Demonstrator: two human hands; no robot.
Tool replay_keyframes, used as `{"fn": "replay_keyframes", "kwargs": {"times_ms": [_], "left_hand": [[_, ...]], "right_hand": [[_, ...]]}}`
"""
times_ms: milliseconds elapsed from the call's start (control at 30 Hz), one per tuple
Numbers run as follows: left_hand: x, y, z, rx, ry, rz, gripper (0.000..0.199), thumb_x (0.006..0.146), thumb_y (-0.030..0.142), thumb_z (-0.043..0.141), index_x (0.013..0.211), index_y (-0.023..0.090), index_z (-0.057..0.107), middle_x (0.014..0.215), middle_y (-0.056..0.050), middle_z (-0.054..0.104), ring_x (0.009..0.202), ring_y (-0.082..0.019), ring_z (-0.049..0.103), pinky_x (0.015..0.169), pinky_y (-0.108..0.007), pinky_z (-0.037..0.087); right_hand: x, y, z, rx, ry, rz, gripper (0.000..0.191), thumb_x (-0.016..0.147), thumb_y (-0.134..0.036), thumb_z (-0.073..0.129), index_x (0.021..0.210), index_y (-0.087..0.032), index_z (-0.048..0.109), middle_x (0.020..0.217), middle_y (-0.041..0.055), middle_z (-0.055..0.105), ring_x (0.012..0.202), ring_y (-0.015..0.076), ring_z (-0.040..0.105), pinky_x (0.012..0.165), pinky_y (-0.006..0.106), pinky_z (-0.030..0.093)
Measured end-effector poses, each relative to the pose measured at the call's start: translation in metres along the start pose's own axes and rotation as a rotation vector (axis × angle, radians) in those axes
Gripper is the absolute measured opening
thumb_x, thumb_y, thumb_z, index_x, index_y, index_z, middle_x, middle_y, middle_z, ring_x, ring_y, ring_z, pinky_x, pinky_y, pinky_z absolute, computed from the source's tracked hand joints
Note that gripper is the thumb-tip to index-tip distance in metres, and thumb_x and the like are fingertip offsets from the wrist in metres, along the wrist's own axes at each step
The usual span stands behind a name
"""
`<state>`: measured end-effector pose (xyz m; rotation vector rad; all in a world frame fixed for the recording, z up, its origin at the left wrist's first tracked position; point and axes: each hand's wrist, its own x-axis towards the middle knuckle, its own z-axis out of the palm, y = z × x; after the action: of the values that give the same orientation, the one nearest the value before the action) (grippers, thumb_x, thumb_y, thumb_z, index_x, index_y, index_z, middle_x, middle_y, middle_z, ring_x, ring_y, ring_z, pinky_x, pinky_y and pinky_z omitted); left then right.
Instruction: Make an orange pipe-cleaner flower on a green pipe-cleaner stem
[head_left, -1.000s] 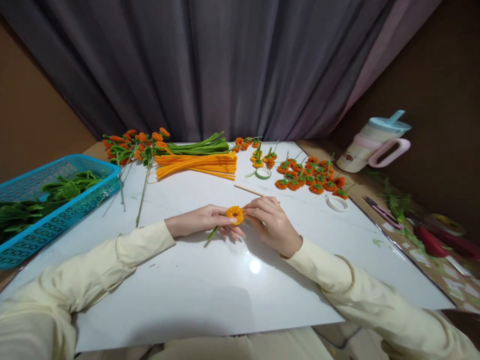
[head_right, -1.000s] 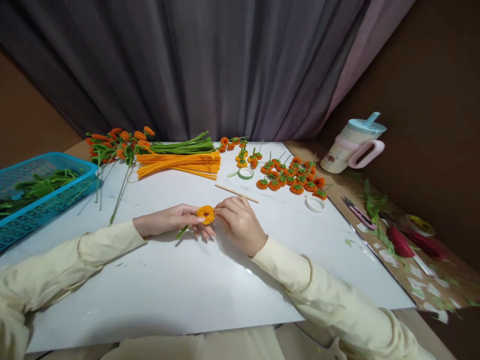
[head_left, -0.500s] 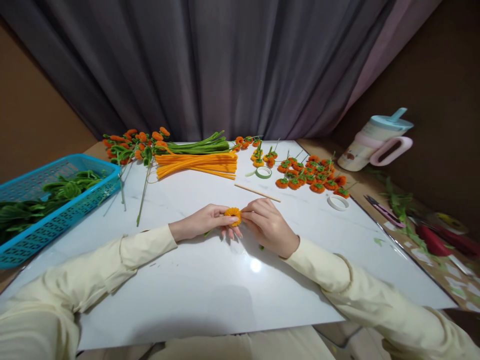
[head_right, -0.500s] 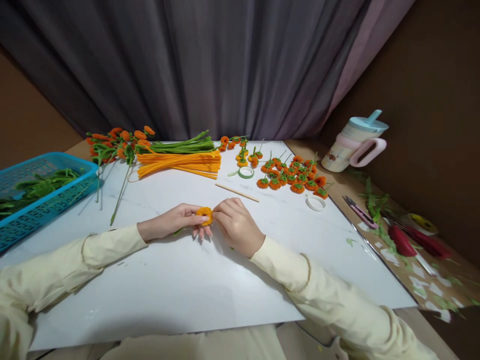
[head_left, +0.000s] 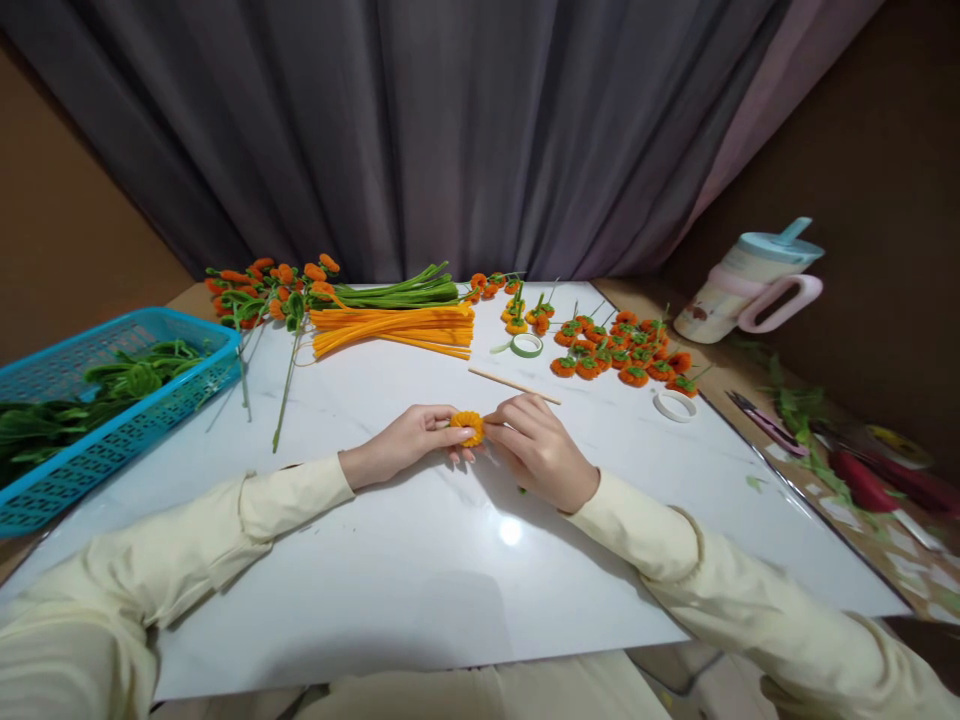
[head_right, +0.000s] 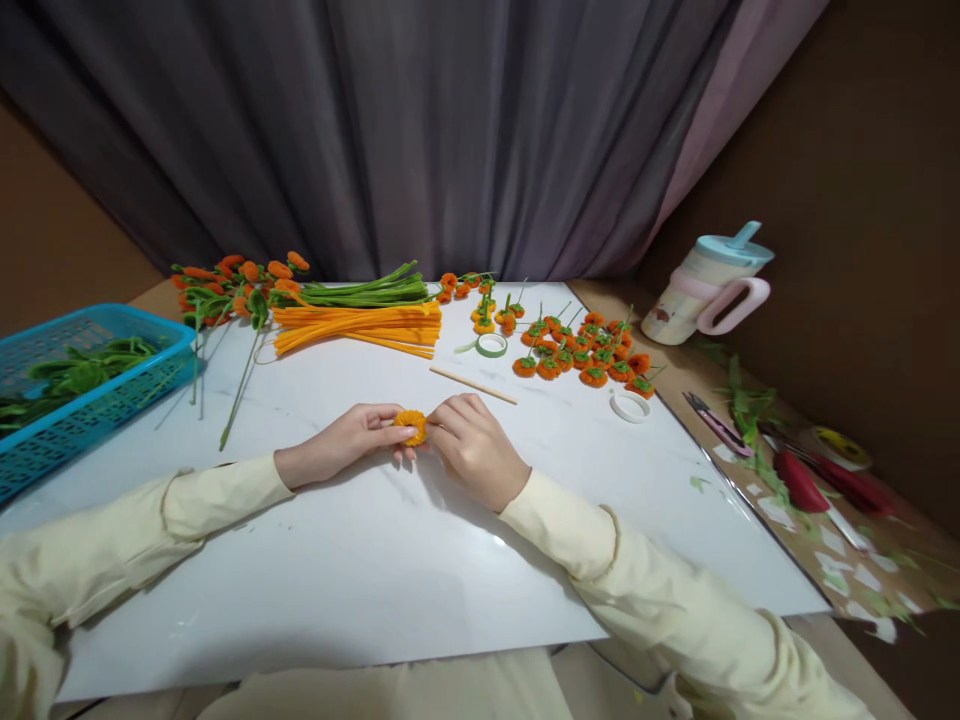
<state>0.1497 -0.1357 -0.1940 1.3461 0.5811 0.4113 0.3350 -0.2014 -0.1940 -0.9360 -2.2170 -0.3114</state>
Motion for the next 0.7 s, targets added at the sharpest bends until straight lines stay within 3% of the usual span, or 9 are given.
{"fn": "replay_keyframes", "kwargs": {"times_ms": [700], "left_hand": [[-0.0008,-0.0003,0.0001,-0.025,0.049,-0.009,0.029,0.072,0.034,0.072,0.081,0.008,0.063,0.07,-0.006,0.067,0.064,-0.014,0.062,0.067,-0.027,0.046]], "right_hand": [[-0.0014,-0.0003,0.0029,0.009,-0.022,-0.007,0.022,0.087,-0.006,0.038,0.08,-0.016,0.057,0.082,0.0093,0.06,0.078,0.0188,0.047,0.069,0.035,0.04]]}}
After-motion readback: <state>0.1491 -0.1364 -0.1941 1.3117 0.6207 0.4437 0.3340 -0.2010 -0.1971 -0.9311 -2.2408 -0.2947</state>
